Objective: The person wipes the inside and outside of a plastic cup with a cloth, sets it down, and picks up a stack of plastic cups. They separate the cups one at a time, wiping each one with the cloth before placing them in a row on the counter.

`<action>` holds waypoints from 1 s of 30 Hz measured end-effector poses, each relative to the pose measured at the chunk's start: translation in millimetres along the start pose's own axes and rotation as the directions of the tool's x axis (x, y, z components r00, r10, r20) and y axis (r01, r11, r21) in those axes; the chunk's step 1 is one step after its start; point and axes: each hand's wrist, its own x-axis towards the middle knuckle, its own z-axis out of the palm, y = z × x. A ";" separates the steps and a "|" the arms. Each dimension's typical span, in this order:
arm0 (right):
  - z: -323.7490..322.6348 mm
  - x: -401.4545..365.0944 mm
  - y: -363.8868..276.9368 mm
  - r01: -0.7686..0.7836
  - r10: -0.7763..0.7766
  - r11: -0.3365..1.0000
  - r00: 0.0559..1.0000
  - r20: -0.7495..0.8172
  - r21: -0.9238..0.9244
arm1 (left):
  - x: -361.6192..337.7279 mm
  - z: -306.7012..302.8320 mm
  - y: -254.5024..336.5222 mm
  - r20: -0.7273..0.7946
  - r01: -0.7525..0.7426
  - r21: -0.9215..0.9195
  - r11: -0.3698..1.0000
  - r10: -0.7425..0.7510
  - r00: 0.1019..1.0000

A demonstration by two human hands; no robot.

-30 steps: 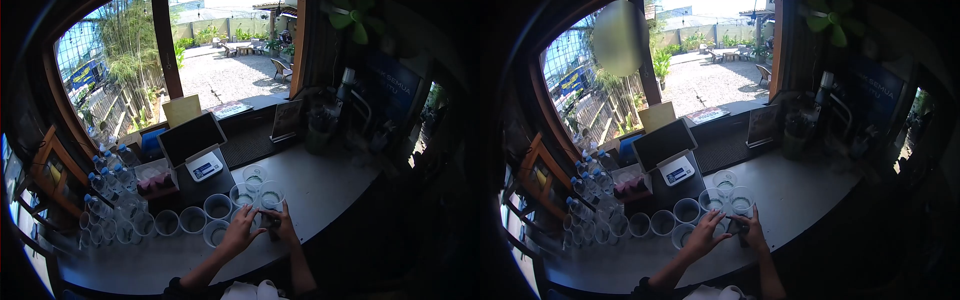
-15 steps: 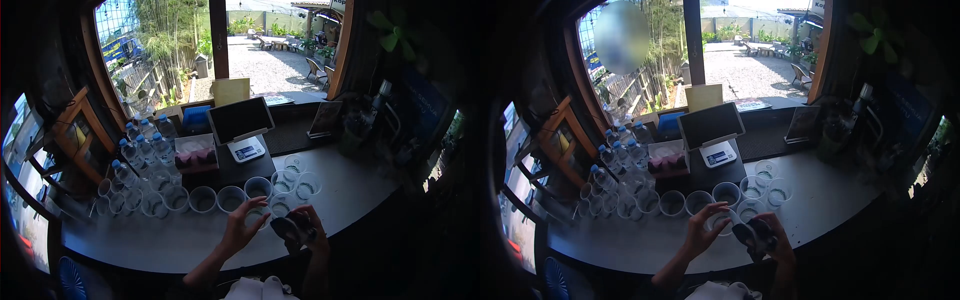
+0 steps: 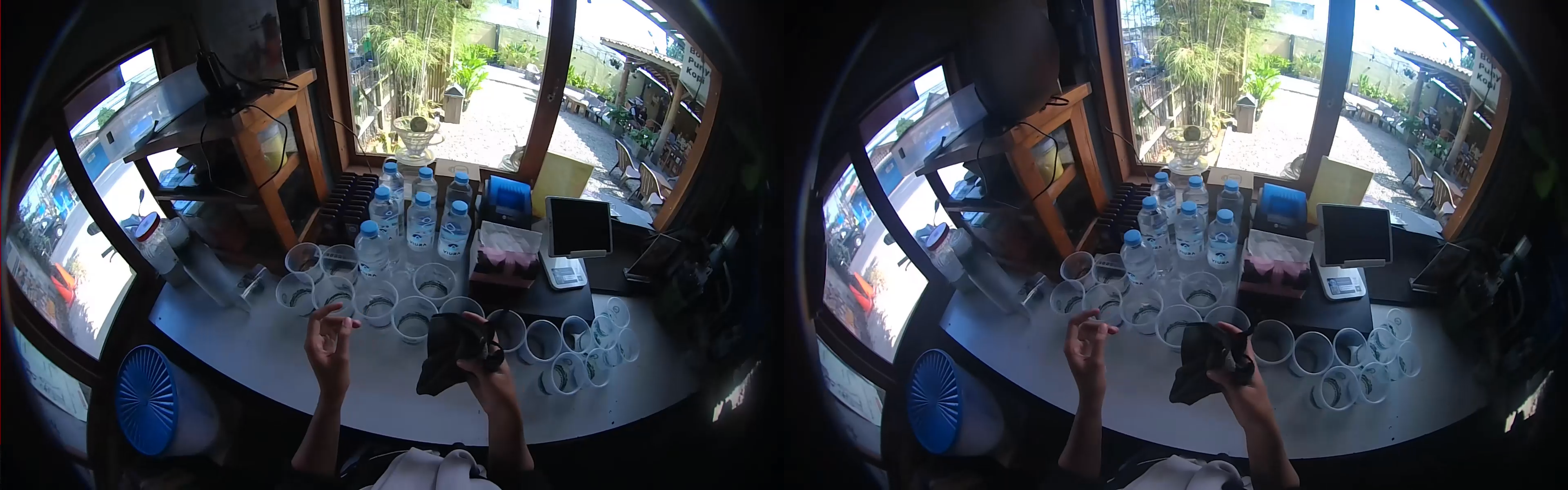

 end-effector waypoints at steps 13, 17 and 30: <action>122.0 99.1 112.4 -0.057 0.071 0.989 0.993 0.097 -0.140 | 111.7 -225.0 -152.0 -0.346 0.152 0.688 0.710 0.136 0.928; 135.5 108.9 125.2 -0.035 0.049 0.987 0.995 0.088 -0.154 | 121.1 -233.6 -142.9 -0.321 0.165 0.629 0.760 0.060 0.945; 192.1 131.0 152.0 0.883 -0.801 0.166 0.380 0.462 -0.439 | 107.1 -166.1 13.1 0.104 -0.145 0.251 0.957 0.122 0.987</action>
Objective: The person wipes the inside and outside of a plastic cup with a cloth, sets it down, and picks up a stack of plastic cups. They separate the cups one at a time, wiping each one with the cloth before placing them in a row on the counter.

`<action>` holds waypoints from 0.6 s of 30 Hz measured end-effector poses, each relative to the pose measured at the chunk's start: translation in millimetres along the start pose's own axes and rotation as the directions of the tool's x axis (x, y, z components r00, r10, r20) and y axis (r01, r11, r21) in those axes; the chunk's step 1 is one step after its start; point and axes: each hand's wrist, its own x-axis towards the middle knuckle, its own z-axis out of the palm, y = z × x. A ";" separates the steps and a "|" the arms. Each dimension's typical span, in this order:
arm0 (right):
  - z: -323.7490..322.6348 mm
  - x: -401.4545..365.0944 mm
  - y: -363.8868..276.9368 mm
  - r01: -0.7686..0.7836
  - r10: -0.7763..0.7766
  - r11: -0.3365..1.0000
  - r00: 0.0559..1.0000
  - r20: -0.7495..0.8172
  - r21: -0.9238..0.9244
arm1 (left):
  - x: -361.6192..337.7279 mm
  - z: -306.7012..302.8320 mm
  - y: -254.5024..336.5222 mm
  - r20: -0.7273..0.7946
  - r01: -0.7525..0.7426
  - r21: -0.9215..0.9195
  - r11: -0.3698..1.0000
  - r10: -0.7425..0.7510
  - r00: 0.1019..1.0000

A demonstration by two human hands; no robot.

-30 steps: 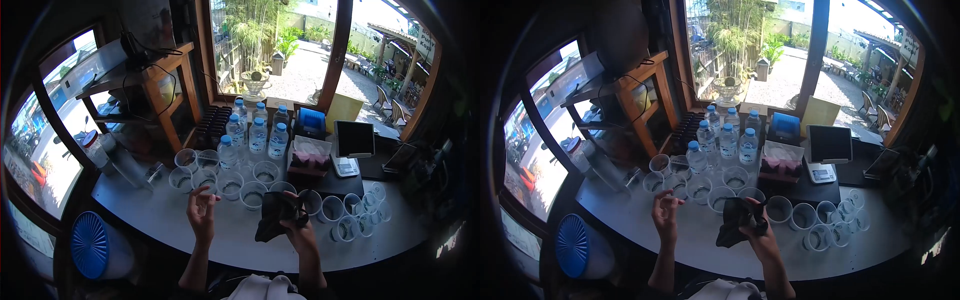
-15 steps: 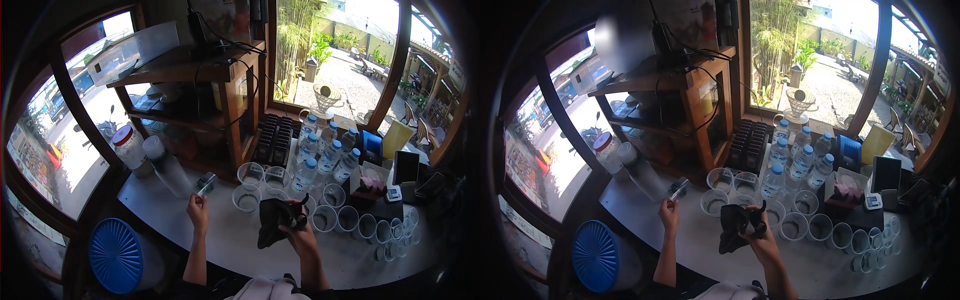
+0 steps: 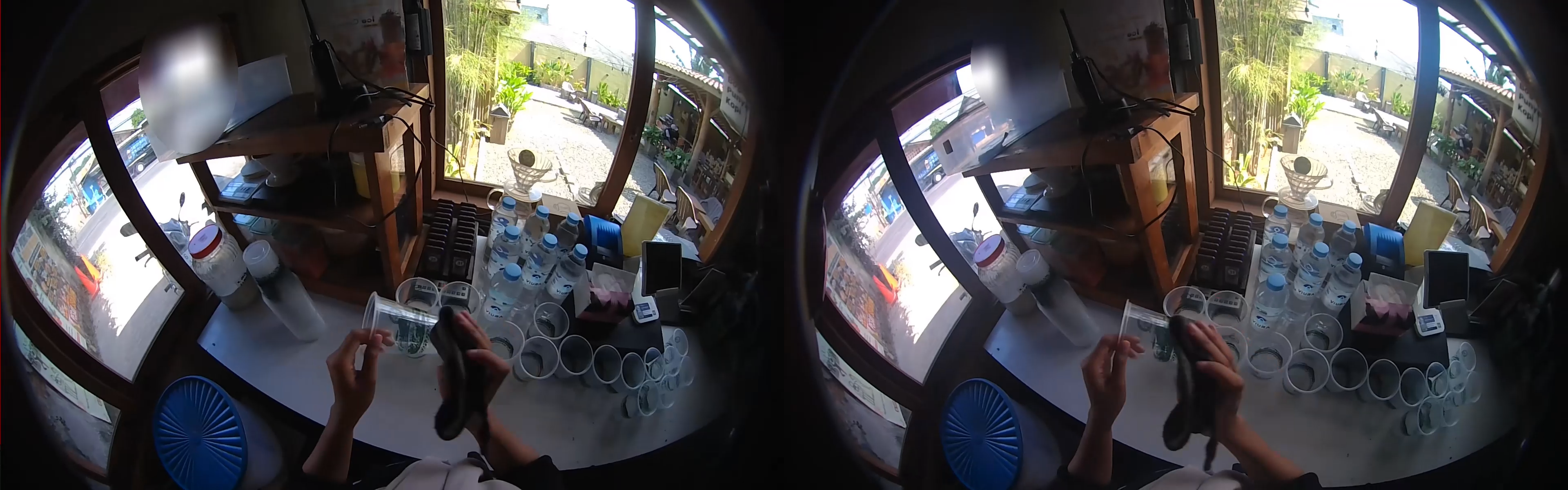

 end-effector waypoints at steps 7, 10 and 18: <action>-51.1 3.9 -26.7 -0.224 0.282 0.935 0.940 0.192 -0.274 | -0.1 32.4 28.8 0.216 -0.477 0.009 0.879 0.464 0.859; -82.5 -0.5 -31.2 -0.661 0.618 0.656 0.747 0.244 0.364 | 3.6 63.4 39.0 0.117 -0.508 -0.218 0.834 0.539 0.834; -171.0 0.8 -68.3 -0.384 0.354 0.912 0.913 -0.201 -0.141 | -50.2 195.4 71.2 0.496 0.302 -0.617 0.727 0.061 0.866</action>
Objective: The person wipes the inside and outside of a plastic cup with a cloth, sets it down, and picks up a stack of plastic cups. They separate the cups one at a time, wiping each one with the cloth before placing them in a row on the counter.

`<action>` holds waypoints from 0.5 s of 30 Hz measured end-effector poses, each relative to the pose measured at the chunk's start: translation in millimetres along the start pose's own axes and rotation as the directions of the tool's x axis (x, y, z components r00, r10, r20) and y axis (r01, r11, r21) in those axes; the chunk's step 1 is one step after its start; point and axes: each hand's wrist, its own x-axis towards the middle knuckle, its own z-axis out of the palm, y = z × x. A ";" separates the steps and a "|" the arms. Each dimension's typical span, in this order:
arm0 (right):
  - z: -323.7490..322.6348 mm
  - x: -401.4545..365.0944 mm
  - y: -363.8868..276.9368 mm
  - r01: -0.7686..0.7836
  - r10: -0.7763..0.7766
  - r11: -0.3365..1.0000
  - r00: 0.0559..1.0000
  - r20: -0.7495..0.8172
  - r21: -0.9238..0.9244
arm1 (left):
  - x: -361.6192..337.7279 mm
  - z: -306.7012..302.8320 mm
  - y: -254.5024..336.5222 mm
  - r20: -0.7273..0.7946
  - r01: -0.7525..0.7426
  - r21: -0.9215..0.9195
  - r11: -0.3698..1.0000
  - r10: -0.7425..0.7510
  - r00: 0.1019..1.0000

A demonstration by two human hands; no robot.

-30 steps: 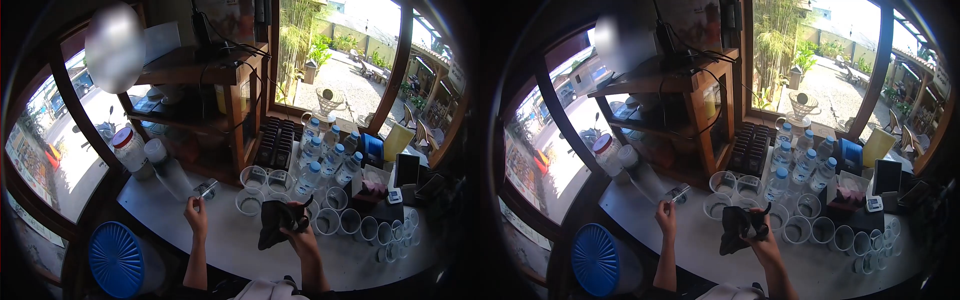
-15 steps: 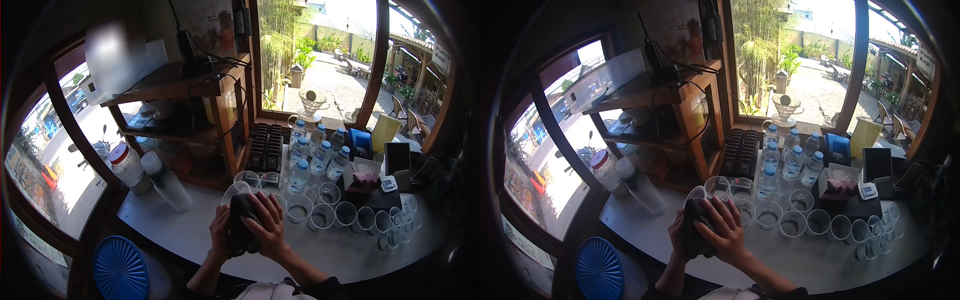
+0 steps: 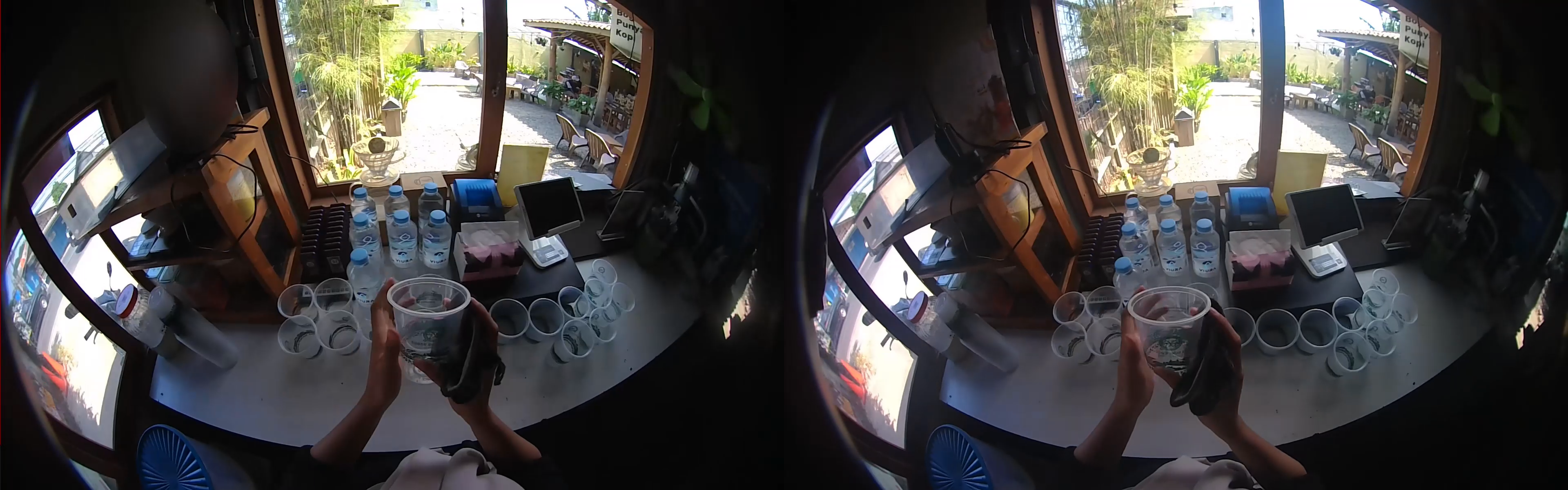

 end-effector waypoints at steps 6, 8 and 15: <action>-91.8 -8.4 -3.7 0.308 -0.243 0.846 0.950 0.198 -0.436 | -1.6 91.1 -31.7 0.036 0.346 -0.378 0.859 -0.359 0.932; -126.7 -19.9 7.0 0.478 -0.299 0.762 0.858 0.417 -0.437 | 5.8 108.6 -38.3 0.026 0.383 -0.329 0.863 -0.397 0.918; -245.9 -2.5 -42.9 0.124 -0.242 0.883 0.946 -0.214 -0.452 | -2.1 187.8 -76.5 0.275 0.488 -0.299 0.820 -0.416 0.867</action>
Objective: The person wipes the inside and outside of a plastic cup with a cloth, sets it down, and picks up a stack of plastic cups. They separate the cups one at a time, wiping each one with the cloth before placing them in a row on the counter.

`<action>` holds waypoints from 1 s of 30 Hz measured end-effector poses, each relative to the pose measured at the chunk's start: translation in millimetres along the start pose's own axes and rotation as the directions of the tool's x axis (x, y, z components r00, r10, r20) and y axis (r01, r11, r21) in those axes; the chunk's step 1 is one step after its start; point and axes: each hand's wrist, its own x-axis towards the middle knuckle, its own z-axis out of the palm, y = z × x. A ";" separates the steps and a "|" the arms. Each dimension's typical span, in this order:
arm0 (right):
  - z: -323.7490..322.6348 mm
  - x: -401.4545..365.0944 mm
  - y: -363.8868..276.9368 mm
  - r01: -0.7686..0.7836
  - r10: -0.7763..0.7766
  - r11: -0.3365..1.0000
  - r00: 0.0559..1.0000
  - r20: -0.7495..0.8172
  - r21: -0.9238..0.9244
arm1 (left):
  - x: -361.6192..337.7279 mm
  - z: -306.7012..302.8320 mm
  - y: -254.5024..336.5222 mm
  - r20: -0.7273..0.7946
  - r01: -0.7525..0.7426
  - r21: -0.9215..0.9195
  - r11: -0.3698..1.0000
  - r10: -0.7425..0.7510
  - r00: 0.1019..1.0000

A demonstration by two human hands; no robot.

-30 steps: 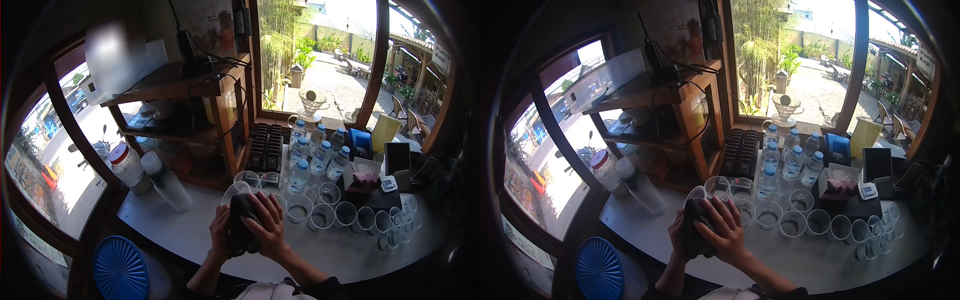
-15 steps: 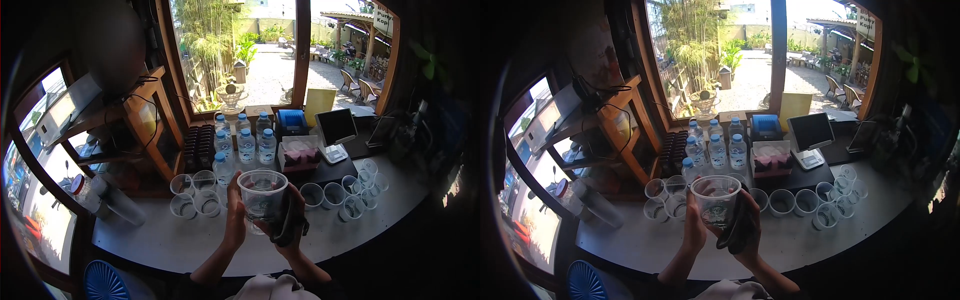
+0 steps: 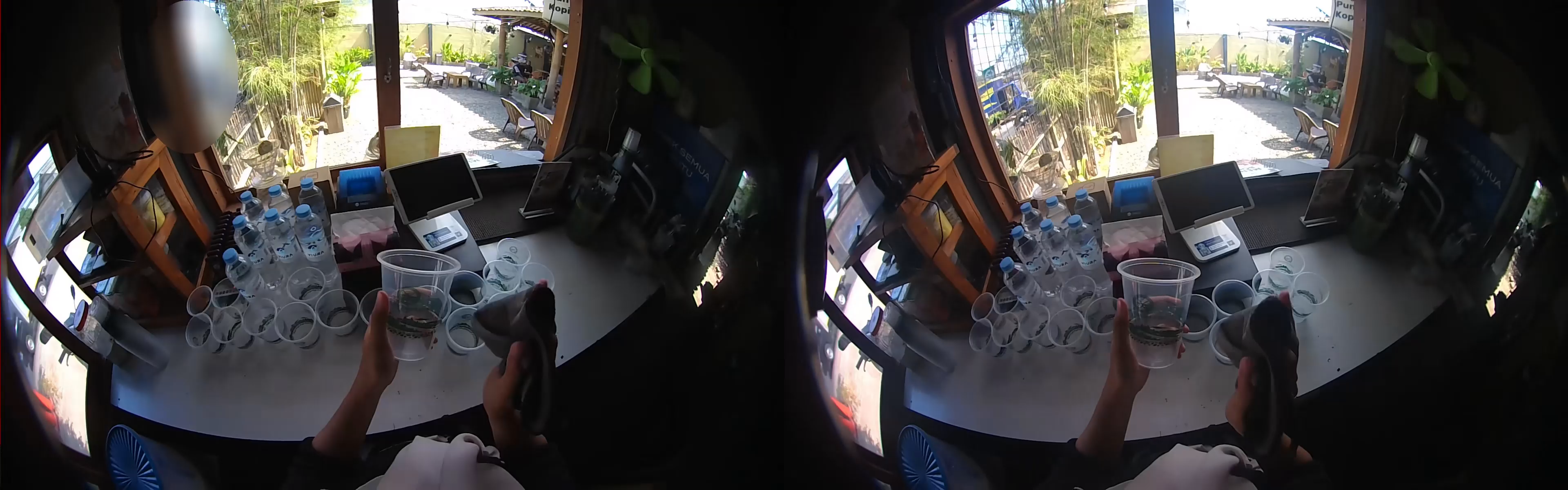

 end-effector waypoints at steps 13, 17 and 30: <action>-40.3 -12.8 37.3 -0.042 -0.017 0.947 0.984 0.179 0.320 | 35.9 67.0 -31.8 -0.105 -0.023 -0.100 0.995 0.013 0.994; -59.7 -20.8 67.4 -0.333 0.494 0.823 0.819 -0.291 0.460 | 35.0 71.3 -38.4 0.120 0.108 -0.087 0.990 -0.097 0.988; -55.4 72.8 84.0 0.000 0.011 0.999 0.973 0.233 -0.047 | 45.7 76.2 -42.6 0.177 0.279 0.315 0.907 -0.344 0.922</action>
